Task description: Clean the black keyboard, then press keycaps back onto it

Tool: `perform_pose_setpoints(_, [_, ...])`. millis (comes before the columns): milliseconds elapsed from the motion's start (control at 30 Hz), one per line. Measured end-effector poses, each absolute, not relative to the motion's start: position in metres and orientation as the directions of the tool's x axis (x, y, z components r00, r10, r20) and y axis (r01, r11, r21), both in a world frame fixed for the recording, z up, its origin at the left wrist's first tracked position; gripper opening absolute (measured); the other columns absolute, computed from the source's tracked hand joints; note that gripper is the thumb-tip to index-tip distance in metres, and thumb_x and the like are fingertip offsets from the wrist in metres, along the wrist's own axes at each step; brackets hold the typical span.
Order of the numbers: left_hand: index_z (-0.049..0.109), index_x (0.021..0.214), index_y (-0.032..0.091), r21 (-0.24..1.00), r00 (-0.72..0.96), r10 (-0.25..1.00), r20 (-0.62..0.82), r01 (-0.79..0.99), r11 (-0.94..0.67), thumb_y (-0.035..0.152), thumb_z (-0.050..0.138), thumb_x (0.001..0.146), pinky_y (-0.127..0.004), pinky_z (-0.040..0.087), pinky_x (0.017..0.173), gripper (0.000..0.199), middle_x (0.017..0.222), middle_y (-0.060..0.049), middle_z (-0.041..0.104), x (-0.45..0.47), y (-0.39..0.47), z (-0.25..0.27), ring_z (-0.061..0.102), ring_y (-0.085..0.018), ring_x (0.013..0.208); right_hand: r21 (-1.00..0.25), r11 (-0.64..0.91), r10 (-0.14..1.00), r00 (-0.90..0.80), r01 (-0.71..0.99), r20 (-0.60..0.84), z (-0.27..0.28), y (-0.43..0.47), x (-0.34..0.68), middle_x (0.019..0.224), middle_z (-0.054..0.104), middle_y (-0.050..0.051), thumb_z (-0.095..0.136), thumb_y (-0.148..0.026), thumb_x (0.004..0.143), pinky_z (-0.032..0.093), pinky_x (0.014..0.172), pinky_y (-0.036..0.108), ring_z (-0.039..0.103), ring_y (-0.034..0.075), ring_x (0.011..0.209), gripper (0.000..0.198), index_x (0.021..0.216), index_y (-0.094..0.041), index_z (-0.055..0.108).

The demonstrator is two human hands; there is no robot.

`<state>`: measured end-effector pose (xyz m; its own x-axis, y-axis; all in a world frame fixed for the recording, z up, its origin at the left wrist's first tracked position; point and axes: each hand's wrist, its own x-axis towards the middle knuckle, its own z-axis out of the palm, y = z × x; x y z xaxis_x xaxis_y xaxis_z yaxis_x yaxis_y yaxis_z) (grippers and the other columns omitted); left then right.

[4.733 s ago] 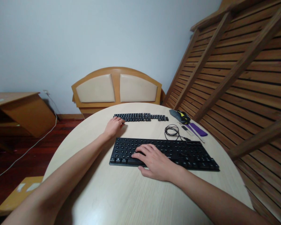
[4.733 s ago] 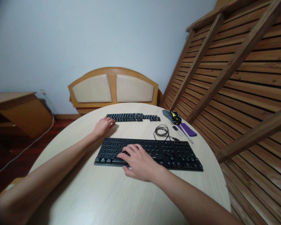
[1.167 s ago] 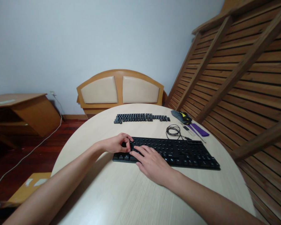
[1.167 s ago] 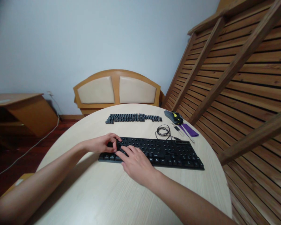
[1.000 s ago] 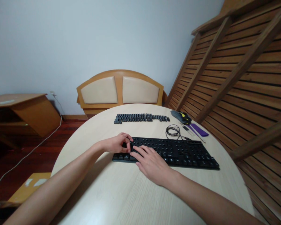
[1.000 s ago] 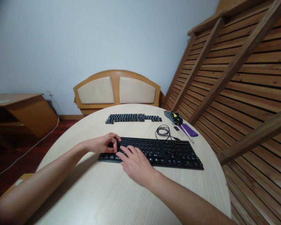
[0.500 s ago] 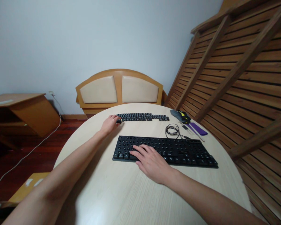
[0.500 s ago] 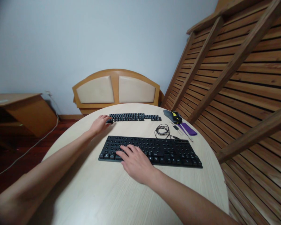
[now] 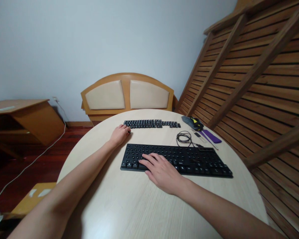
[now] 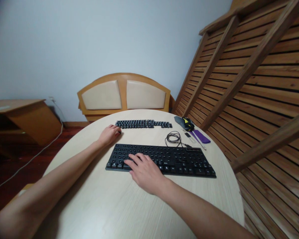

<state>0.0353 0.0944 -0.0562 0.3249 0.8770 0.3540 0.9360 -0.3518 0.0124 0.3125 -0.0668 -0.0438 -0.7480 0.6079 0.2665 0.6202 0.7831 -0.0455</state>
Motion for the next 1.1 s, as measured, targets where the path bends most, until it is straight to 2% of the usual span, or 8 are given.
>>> perform_pose_setpoints(133, [0.069, 0.113, 0.016, 0.065, 0.363, 0.867, 0.341, 0.911, -0.407, 0.017, 0.054, 0.090, -0.041, 0.047, 0.097, 0.027, 0.112, -0.012, 0.070, 0.041, 0.078, -0.049, 0.057, -0.030, 0.109, -0.048, 0.784, 0.607, -0.748, 0.619, 0.268, -0.044, -0.067, 0.313, 0.149, 0.050, 0.006, 0.049, -0.028, 0.100, 0.043, 0.106, 0.048, 0.046, 0.029, 0.127, 0.040, 0.140, -0.023, 0.050])
perform_pose_setpoints(233, [0.070, 0.108, 0.017, 0.137, 0.414, 0.854, 0.315, 0.871, -0.473, 0.023, 0.054, 0.094, -0.036, 0.049, 0.093, 0.023, 0.109, -0.009, 0.072, 0.046, 0.056, -0.033, 0.062, -0.025, 0.102, -0.052, 0.781, 0.612, -0.745, 0.623, 0.265, -0.044, -0.067, 0.313, 0.150, 0.049, 0.006, 0.050, -0.028, 0.100, 0.043, 0.105, 0.048, 0.046, 0.029, 0.128, 0.041, 0.140, -0.023, 0.050])
perform_pose_setpoints(267, [0.070, 0.108, 0.018, 0.185, 0.443, 0.847, 0.293, 0.843, -0.505, 0.026, 0.052, 0.095, -0.033, 0.050, 0.089, 0.023, 0.107, -0.008, 0.072, 0.047, 0.046, -0.026, 0.064, -0.022, 0.098, -0.054, 0.779, 0.615, -0.743, 0.625, 0.265, -0.044, -0.067, 0.313, 0.150, 0.049, 0.006, 0.051, -0.027, 0.099, 0.043, 0.105, 0.049, 0.046, 0.029, 0.129, 0.041, 0.140, -0.023, 0.050])
perform_pose_setpoints(333, [0.068, 0.110, 0.017, 0.446, 0.524, 0.827, 0.204, 0.702, -0.555, 0.031, 0.051, 0.097, -0.030, 0.051, 0.084, 0.026, 0.109, -0.008, 0.072, 0.049, 0.026, -0.013, 0.065, -0.020, 0.096, -0.056, 0.775, 0.619, -0.739, 0.629, 0.266, -0.045, -0.067, 0.312, 0.150, 0.049, 0.006, 0.052, -0.027, 0.099, 0.043, 0.106, 0.049, 0.045, 0.029, 0.129, 0.042, 0.140, -0.023, 0.049])
perform_pose_setpoints(367, [0.068, 0.110, 0.017, 0.525, 0.589, 0.797, 0.138, 0.638, -0.563, 0.032, 0.052, 0.096, -0.030, 0.050, 0.084, 0.026, 0.109, -0.008, 0.071, 0.050, 0.017, -0.008, 0.064, -0.020, 0.096, -0.056, 0.775, 0.619, -0.739, 0.629, 0.266, -0.045, -0.067, 0.312, 0.150, 0.049, 0.006, 0.052, -0.026, 0.098, 0.043, 0.106, 0.049, 0.045, 0.029, 0.130, 0.043, 0.141, -0.023, 0.049])
perform_pose_setpoints(433, [0.067, 0.110, 0.017, 0.593, 0.660, 0.751, 0.032, 0.592, -0.545, 0.034, 0.054, 0.095, -0.029, 0.050, 0.084, 0.027, 0.107, -0.007, 0.071, 0.051, 0.003, -0.001, 0.064, -0.019, 0.094, -0.056, 0.778, 0.616, -0.742, 0.626, 0.264, -0.045, -0.066, 0.313, 0.150, 0.049, 0.006, 0.053, -0.027, 0.098, 0.043, 0.105, 0.049, 0.045, 0.029, 0.130, 0.043, 0.141, -0.023, 0.049])
perform_pose_setpoints(567, [0.067, 0.108, 0.016, 0.603, 0.689, 0.721, -0.075, 0.607, -0.517, 0.033, 0.055, 0.092, -0.028, 0.048, 0.078, 0.026, 0.101, -0.007, 0.071, 0.052, -0.006, 0.001, 0.062, -0.018, 0.087, -0.063, 0.787, 0.607, -0.751, 0.614, 0.262, -0.044, -0.066, 0.314, 0.150, 0.049, 0.007, 0.052, -0.027, 0.099, 0.044, 0.105, 0.049, 0.045, 0.029, 0.130, 0.042, 0.141, -0.023, 0.049])
perform_pose_setpoints(1100, [0.068, 0.099, 0.015, 0.661, 0.700, 0.690, -0.186, 0.609, -0.439, 0.034, 0.061, 0.086, -0.027, 0.045, 0.074, 0.024, 0.094, -0.005, 0.070, 0.055, -0.007, 0.001, 0.059, -0.018, 0.083, -0.068, 0.793, 0.598, -0.754, 0.605, 0.271, -0.044, -0.065, 0.314, 0.149, 0.050, 0.008, 0.052, -0.026, 0.099, 0.044, 0.105, 0.049, 0.046, 0.028, 0.129, 0.043, 0.141, -0.022, 0.049])
